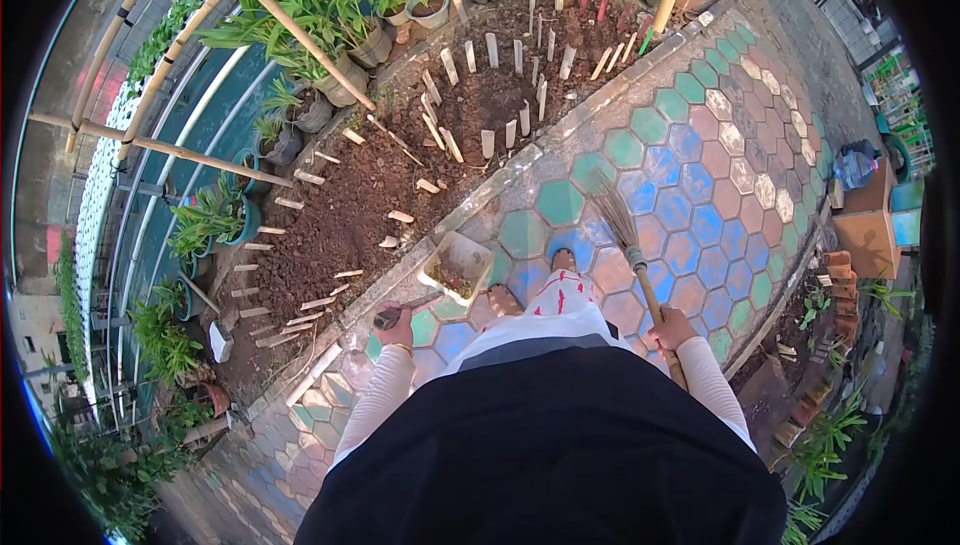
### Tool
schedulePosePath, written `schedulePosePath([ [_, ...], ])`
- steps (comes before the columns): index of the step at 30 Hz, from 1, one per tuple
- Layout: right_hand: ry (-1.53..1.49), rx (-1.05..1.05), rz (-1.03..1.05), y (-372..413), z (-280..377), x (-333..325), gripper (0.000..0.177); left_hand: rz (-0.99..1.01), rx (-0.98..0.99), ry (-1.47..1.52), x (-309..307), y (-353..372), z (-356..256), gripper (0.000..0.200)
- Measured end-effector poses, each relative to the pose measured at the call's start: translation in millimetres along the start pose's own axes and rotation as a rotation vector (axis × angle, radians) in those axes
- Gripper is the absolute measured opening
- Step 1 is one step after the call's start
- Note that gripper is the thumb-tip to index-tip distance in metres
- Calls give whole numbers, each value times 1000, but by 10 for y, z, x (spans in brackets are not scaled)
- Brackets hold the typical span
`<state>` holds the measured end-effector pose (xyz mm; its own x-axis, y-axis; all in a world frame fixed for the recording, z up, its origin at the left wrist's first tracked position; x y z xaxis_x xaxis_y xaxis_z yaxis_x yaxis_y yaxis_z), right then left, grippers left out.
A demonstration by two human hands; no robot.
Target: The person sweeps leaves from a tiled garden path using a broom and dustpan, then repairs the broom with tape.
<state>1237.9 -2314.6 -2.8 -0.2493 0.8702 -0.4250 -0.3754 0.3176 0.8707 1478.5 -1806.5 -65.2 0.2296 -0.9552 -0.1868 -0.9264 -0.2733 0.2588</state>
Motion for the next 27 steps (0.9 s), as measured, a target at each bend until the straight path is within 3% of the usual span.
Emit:
schedulePosePath([
  [4, 13, -38, -28, -5, 82, -210, 30, 99, 45, -63, 367, -90, 104, 17],
  [8, -9, -75, -12, -111, 48, -432, 37, -9, 60, -65, 860, -175, -196, 16],
  [10, -10, -86, 7, -120, -47, -597, 40, -273, -198, 29, 956, -324, 136, 17],
  [12, 9, -96, 23, -71, -106, -710, 43, -340, -241, 20, 1246, -194, -142, 21],
  [15, 12, -110, 7, -109, -203, -871, 46, -676, -537, 190, 1576, 105, -214, 40],
  [17, 97, -145, -23, -231, -322, -953, 47, -675, -555, 240, 1731, 99, -2, 43],
  [19, 113, -138, -11, -249, -354, -1067, 48, -742, -681, 225, 2016, 364, -319, 45],
  [20, 126, -131, -1, -253, -355, -1136, 49, -749, -686, 232, 2067, 332, -253, 45],
  [22, 183, -171, -15, -232, -273, -1301, 50, -805, -497, 396, 2097, 184, -149, 46],
  [27, 209, -246, 1, -261, -43, -1556, 52, -811, -461, 546, 2095, 179, -184, 45],
])
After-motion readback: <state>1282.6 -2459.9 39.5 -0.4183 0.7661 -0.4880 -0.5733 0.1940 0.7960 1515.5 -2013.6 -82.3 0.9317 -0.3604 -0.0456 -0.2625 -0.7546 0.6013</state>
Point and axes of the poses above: each hand's wrist, its own y-axis away from the middle knuckle, its own x-axis out of the palm, z = x × y, the point moved 8 cm from there along -y, towards the middle knuckle, and after that the axes turned 14 degrees about y, right-handed, at the moved point
